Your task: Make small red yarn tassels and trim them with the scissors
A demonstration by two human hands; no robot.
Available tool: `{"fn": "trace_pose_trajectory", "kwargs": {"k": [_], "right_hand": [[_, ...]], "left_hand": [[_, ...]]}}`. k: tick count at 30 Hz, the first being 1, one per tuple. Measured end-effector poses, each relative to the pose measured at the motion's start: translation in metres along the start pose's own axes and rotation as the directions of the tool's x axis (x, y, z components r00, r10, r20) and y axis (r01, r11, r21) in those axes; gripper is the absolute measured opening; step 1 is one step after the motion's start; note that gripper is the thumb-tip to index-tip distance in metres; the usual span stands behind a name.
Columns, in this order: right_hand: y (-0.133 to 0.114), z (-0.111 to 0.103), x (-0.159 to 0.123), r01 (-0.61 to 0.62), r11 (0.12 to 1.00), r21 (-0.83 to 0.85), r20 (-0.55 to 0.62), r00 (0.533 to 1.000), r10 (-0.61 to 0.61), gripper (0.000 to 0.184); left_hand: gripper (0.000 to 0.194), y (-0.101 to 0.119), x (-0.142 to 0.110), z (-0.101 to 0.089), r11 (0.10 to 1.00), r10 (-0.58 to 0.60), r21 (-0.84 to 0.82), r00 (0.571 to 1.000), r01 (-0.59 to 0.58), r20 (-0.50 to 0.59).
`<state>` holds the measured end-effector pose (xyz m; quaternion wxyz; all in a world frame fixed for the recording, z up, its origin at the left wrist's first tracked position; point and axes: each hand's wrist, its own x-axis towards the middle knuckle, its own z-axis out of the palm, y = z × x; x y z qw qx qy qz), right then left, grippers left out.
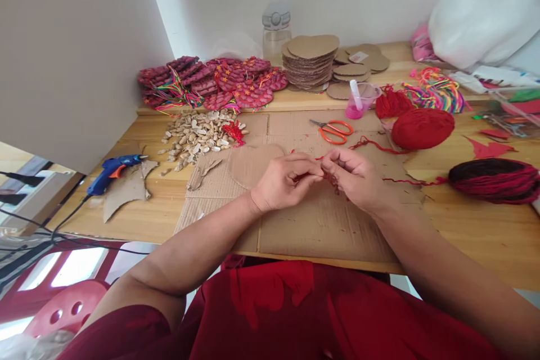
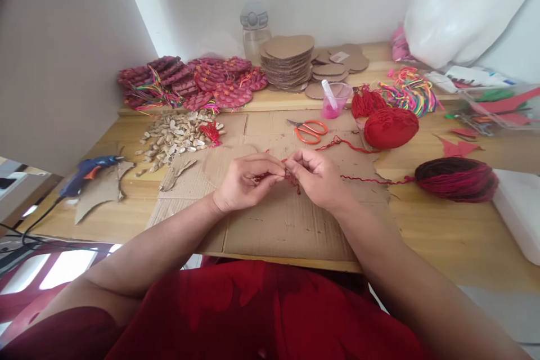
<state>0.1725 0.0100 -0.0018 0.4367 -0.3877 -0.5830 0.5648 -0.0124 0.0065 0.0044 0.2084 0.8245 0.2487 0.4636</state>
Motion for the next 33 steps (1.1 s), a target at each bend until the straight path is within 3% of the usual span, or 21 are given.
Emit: {"fn": "trace_pose_trajectory", "kwargs": {"k": [3, 7, 10, 13, 16, 20, 23, 26, 29, 33], "right_hand": [[0.005, 0.005, 0.002, -0.214, 0.939, 0.27, 0.044, 0.977, 0.21, 0.034], [0.005, 0.014, -0.001, -0.322, 0.874, 0.363, 0.109, 0.947, 0.304, 0.034], [0.003, 0.018, -0.002, -0.341, 0.875, 0.343, 0.136, 0.94, 0.313, 0.033], [0.002, 0.019, -0.002, -0.339, 0.904, 0.261, 0.136, 0.94, 0.313, 0.032], [0.004, 0.019, -0.002, -0.251, 0.962, 0.111, 0.074, 0.967, 0.243, 0.027], [0.008, 0.022, -0.005, -0.046, 0.98, -0.195, -0.084, 0.996, 0.03, 0.015], [0.007, 0.026, -0.007, 0.104, 0.882, -0.461, -0.136, 0.973, -0.186, 0.018], [0.006, 0.028, -0.008, 0.219, 0.748, -0.626, -0.136, 0.915, -0.381, 0.034], [0.006, 0.028, -0.008, 0.254, 0.772, -0.583, -0.15, 0.9, -0.41, 0.039], [0.007, 0.029, -0.008, 0.185, 0.904, -0.385, -0.22, 0.933, -0.285, 0.025]], "left_hand": [[0.008, -0.001, 0.001, -0.002, 0.997, -0.059, 0.043, 0.989, 0.065, -0.137], [0.007, -0.006, 0.0, 0.0, 0.979, -0.176, 0.054, 0.954, 0.195, -0.241], [0.008, -0.013, -0.001, 0.004, 0.918, -0.395, -0.135, 0.885, 0.372, -0.247], [0.013, -0.017, -0.001, 0.009, 0.792, -0.56, -0.383, 0.816, 0.475, -0.146], [0.015, -0.016, 0.0, 0.009, 0.701, -0.603, -0.518, 0.795, 0.49, -0.064], [0.015, -0.013, 0.001, 0.007, 0.738, -0.576, -0.49, 0.812, 0.465, -0.097], [0.015, -0.013, 0.001, 0.006, 0.777, -0.552, -0.443, 0.822, 0.447, -0.139], [0.015, -0.014, 0.0, 0.008, 0.807, -0.531, -0.399, 0.831, 0.435, -0.167], [0.013, -0.015, -0.001, 0.009, 0.846, -0.494, -0.328, 0.85, 0.42, -0.183], [0.011, -0.016, -0.002, 0.011, 0.887, -0.441, -0.254, 0.873, 0.387, -0.209]]}}
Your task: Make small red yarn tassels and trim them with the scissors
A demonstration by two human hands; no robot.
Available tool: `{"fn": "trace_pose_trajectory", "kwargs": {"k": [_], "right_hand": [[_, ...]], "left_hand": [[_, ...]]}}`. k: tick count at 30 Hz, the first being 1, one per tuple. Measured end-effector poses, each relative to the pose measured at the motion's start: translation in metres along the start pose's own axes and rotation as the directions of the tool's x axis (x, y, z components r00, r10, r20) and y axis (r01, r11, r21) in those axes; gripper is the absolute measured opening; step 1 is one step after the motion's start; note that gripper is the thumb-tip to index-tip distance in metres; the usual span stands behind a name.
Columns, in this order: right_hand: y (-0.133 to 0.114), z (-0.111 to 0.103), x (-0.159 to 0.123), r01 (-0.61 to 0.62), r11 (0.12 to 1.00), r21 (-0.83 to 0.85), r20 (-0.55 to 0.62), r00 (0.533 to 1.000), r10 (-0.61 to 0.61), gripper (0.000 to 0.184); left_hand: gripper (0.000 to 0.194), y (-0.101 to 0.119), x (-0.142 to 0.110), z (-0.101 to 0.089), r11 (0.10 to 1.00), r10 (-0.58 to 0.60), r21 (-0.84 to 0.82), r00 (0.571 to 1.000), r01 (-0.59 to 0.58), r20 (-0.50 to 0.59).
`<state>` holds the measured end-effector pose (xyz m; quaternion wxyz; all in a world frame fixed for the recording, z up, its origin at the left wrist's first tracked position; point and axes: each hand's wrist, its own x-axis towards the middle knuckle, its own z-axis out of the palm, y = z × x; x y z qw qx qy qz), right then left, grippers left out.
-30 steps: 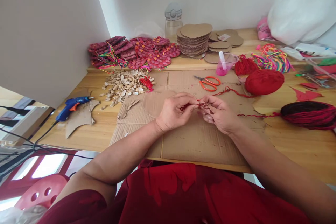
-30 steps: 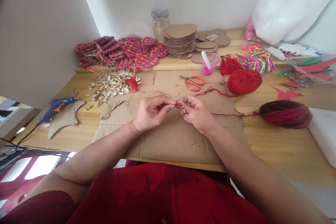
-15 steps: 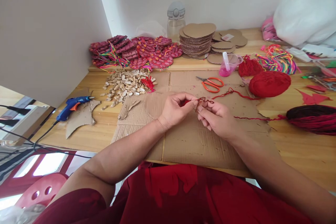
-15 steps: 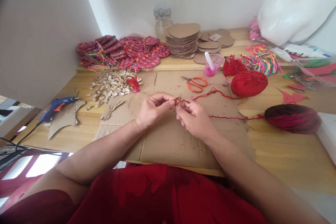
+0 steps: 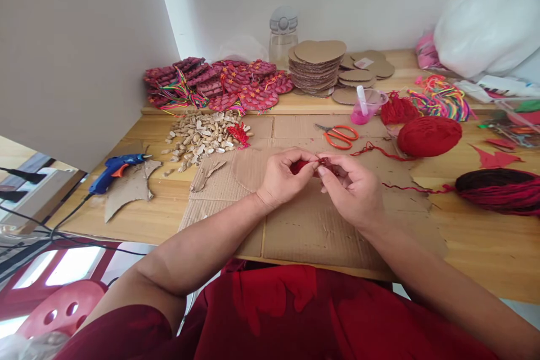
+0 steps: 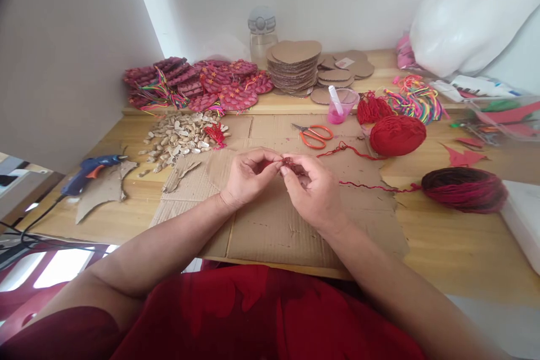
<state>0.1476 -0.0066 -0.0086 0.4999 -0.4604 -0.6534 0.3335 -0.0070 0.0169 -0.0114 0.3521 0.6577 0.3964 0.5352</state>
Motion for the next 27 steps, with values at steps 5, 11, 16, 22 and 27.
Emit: {"fn": "trace_pose_trajectory", "kwargs": {"k": [5, 11, 16, 22, 27], "right_hand": [[-0.004, -0.002, 0.002, -0.074, 0.997, 0.017, -0.045, 0.996, 0.074, 0.022], [-0.003, -0.007, 0.001, 0.055, 0.976, -0.212, -0.087, 0.993, -0.075, 0.018], [0.0, -0.008, 0.002, -0.055, 0.997, -0.056, -0.056, 0.997, 0.052, 0.018], [0.003, -0.003, 0.005, -0.14, 0.974, 0.181, -0.017, 0.989, 0.145, 0.015], [0.01, 0.001, 0.008, -0.257, 0.907, 0.334, 0.047, 0.965, 0.256, 0.02]], "left_hand": [[0.01, 0.001, -0.002, 0.001, 0.996, 0.054, 0.075, 0.998, -0.056, 0.026], [0.012, 0.002, -0.004, 0.004, 0.996, 0.055, 0.06, 0.993, -0.061, 0.109], [0.013, 0.004, -0.004, 0.005, 0.999, -0.001, 0.05, 0.988, -0.007, 0.153], [0.013, 0.005, -0.005, 0.005, 0.999, -0.019, 0.052, 0.99, 0.012, 0.137], [0.012, 0.005, -0.005, 0.005, 0.994, -0.015, 0.11, 0.996, 0.005, 0.084]]}}
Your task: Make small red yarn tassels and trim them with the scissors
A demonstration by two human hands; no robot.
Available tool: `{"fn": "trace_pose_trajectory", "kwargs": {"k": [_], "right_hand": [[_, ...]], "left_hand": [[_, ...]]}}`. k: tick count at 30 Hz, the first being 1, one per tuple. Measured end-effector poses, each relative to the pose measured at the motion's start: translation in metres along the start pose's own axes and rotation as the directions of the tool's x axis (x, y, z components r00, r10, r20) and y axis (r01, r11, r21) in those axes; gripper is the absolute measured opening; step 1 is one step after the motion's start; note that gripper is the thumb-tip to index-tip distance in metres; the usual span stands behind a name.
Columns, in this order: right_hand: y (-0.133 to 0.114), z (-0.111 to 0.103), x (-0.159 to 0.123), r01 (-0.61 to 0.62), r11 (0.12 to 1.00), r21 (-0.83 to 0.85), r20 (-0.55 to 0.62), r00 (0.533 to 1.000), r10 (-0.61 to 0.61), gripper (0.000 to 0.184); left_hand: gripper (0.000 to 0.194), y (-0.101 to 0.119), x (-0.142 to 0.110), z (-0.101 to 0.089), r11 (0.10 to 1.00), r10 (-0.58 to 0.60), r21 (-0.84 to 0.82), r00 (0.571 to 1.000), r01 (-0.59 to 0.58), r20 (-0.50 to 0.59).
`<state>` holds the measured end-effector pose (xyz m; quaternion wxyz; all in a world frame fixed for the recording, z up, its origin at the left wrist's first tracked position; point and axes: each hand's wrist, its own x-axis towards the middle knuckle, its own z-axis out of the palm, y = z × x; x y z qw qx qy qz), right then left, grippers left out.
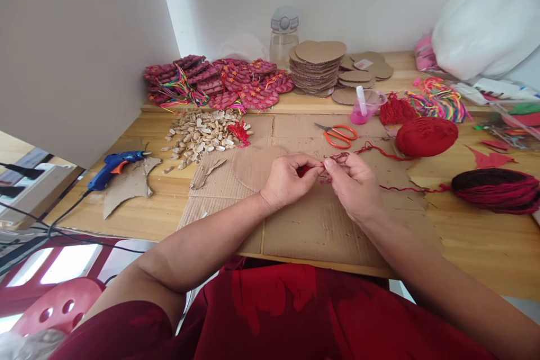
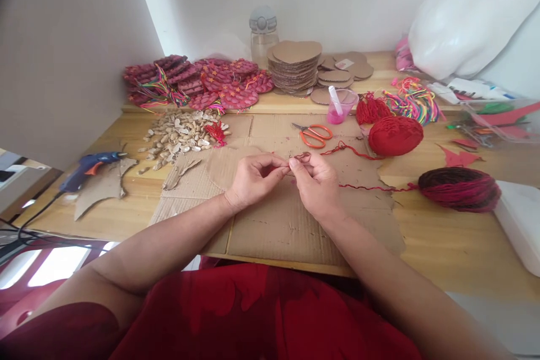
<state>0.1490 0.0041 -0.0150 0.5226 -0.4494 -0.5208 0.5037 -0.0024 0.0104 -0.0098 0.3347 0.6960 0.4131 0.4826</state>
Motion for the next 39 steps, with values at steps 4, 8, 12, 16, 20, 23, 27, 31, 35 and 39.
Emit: {"fn": "trace_pose_trajectory", "kwargs": {"k": [4, 8, 12, 16, 20, 23, 27, 31, 35, 39], "right_hand": [[0.001, -0.001, 0.0, -0.114, 0.993, -0.008, 0.06, 0.992, 0.114, 0.027], [-0.006, 0.001, -0.007, -0.09, 0.96, -0.263, 0.125, 0.984, 0.126, 0.024], [-0.015, 0.001, -0.014, 0.169, 0.838, -0.518, 0.178, 0.98, -0.087, 0.018], [-0.019, -0.011, -0.009, 0.282, 0.82, -0.498, 0.22, 0.956, -0.195, 0.016], [-0.02, -0.023, 0.005, 0.09, 0.977, -0.195, 0.283, 0.959, -0.032, 0.026], [-0.018, -0.024, 0.01, -0.183, 0.982, 0.048, 0.301, 0.94, 0.16, 0.032], [-0.014, -0.018, 0.007, -0.464, 0.863, 0.2, 0.384, 0.847, 0.367, 0.034], [-0.014, -0.012, 0.003, -0.555, 0.805, 0.211, 0.444, 0.788, 0.427, 0.033], [-0.015, -0.006, -0.001, -0.474, 0.868, 0.147, 0.377, 0.838, 0.394, 0.029], [-0.015, -0.004, -0.009, -0.059, 0.965, -0.256, 0.283, 0.95, 0.133, 0.025]], "left_hand": [[0.012, -0.004, 0.004, -0.003, 0.997, -0.019, 0.079, 0.997, 0.025, -0.072], [0.008, -0.011, 0.008, -0.008, 0.976, -0.001, 0.217, 0.992, 0.028, -0.122], [0.014, -0.013, 0.006, -0.011, 0.885, 0.182, 0.426, 0.982, -0.186, 0.051], [0.022, -0.007, 0.002, -0.011, 0.814, 0.308, 0.405, 0.901, -0.416, 0.307], [0.018, 0.002, 0.0, -0.012, 0.855, 0.414, 0.193, 0.857, -0.482, 0.307], [0.013, 0.006, 0.0, -0.014, 0.876, 0.436, 0.145, 0.884, -0.459, 0.166], [0.01, 0.008, 0.0, -0.015, 0.909, 0.372, 0.2, 0.928, -0.366, 0.007], [0.007, 0.005, 0.002, -0.013, 0.946, 0.271, 0.213, 0.958, -0.246, -0.098], [0.007, -0.002, 0.006, -0.01, 0.954, 0.182, 0.261, 0.976, -0.145, -0.123], [0.013, -0.008, 0.007, -0.01, 0.897, 0.2, 0.398, 0.979, -0.194, 0.026]]}}
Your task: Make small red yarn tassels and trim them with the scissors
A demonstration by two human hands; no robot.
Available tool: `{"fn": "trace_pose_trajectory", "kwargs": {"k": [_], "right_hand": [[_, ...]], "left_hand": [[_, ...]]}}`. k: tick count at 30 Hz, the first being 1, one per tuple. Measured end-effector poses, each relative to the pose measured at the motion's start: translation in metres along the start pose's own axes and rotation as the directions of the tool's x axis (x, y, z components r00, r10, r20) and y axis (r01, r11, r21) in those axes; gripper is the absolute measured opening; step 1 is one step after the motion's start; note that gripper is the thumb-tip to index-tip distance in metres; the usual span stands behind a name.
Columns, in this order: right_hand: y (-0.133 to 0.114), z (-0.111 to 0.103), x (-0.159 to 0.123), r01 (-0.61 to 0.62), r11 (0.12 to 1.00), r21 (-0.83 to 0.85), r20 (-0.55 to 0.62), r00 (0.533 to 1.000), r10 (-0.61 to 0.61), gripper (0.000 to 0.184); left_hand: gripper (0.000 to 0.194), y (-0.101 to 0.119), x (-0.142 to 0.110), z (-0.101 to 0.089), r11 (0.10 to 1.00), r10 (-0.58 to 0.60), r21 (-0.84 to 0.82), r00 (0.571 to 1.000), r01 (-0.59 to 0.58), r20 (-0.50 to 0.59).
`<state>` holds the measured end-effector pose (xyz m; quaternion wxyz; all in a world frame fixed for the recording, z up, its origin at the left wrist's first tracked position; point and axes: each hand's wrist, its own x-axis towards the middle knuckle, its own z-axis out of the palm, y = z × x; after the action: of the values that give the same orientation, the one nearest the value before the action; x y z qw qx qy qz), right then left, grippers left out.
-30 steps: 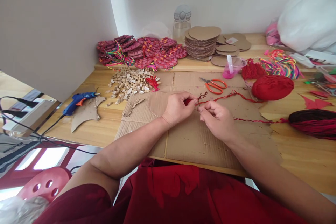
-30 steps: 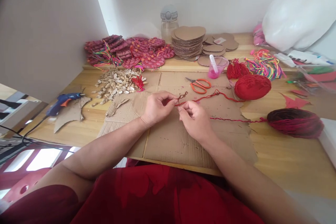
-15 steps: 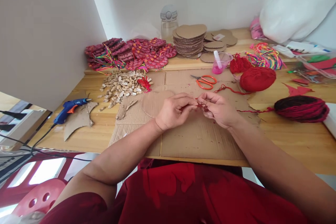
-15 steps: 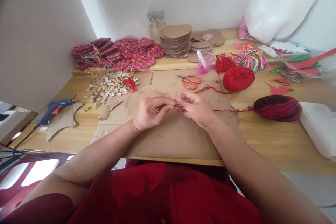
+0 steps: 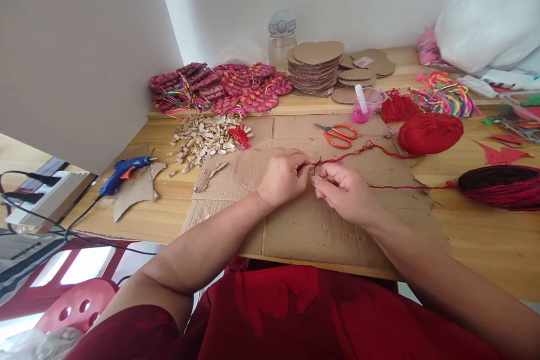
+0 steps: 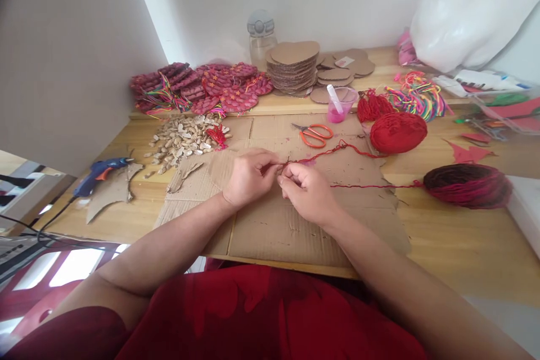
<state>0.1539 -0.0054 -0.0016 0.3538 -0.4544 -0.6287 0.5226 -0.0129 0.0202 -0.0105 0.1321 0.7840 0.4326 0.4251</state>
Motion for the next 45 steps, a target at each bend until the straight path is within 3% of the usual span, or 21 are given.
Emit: {"fn": "trace_pose_trajectory", "kwargs": {"k": [3, 6, 10, 14, 17, 22, 26, 33, 36, 40, 42, 45], "right_hand": [[-0.002, -0.006, -0.004, 0.175, 0.933, -0.313, -0.038, 0.98, -0.196, 0.023], [-0.005, -0.017, -0.003, 0.219, 0.919, -0.327, -0.044, 0.968, -0.246, 0.019], [-0.005, -0.024, 0.005, 0.158, 0.987, 0.025, -0.028, 0.987, -0.157, 0.022], [-0.001, -0.018, 0.011, -0.115, 0.894, 0.433, 0.046, 0.993, 0.105, 0.025], [0.002, -0.01, 0.011, -0.288, 0.786, 0.548, 0.165, 0.958, 0.236, 0.025], [0.002, -0.005, 0.008, -0.36, 0.72, 0.593, 0.242, 0.933, 0.266, 0.027], [0.003, -0.005, 0.008, -0.318, 0.741, 0.591, 0.205, 0.948, 0.244, 0.029], [0.001, -0.005, 0.005, -0.15, 0.92, 0.361, -0.006, 0.987, 0.163, 0.026], [-0.001, -0.006, 0.004, -0.074, 0.96, 0.271, -0.089, 0.991, 0.101, 0.036], [-0.001, -0.004, 0.004, 0.122, 0.972, 0.201, -0.235, 0.969, -0.073, 0.046], [0.0, -0.002, 0.005, 0.186, 0.959, 0.213, -0.254, 0.958, -0.13, 0.045], [-0.001, 0.001, 0.008, 0.165, 0.955, 0.249, -0.234, 0.966, -0.106, 0.034]], "left_hand": [[0.019, 0.0, -0.002, -0.002, 0.991, 0.13, -0.001, 0.977, -0.132, 0.169], [0.02, 0.004, -0.002, -0.004, 0.965, 0.248, -0.158, 0.93, -0.211, 0.272], [0.012, 0.01, -0.002, -0.007, 0.923, 0.26, -0.333, 0.951, -0.194, 0.165], [0.01, 0.012, -0.003, -0.009, 0.943, 0.236, -0.236, 0.972, -0.233, -0.015], [0.011, 0.011, -0.005, -0.009, 0.969, 0.207, -0.118, 0.973, -0.218, -0.099], [0.009, 0.012, -0.002, -0.006, 0.976, 0.115, -0.172, 0.986, -0.135, -0.122], [0.005, 0.013, 0.001, -0.001, 0.955, 0.014, -0.293, 0.996, -0.04, -0.088], [0.009, 0.003, 0.0, 0.004, 0.927, -0.147, -0.359, 0.987, 0.111, -0.073], [0.009, 0.001, 0.001, 0.003, 0.946, -0.118, -0.316, 0.986, 0.076, -0.117], [0.007, 0.002, 0.002, 0.001, 0.973, -0.001, -0.226, 0.986, -0.038, -0.169], [0.006, 0.003, 0.002, 0.001, 0.973, 0.047, -0.212, 0.982, -0.086, -0.183], [0.006, 0.003, 0.002, -0.001, 0.974, 0.091, -0.187, 0.975, -0.129, -0.201]]}}
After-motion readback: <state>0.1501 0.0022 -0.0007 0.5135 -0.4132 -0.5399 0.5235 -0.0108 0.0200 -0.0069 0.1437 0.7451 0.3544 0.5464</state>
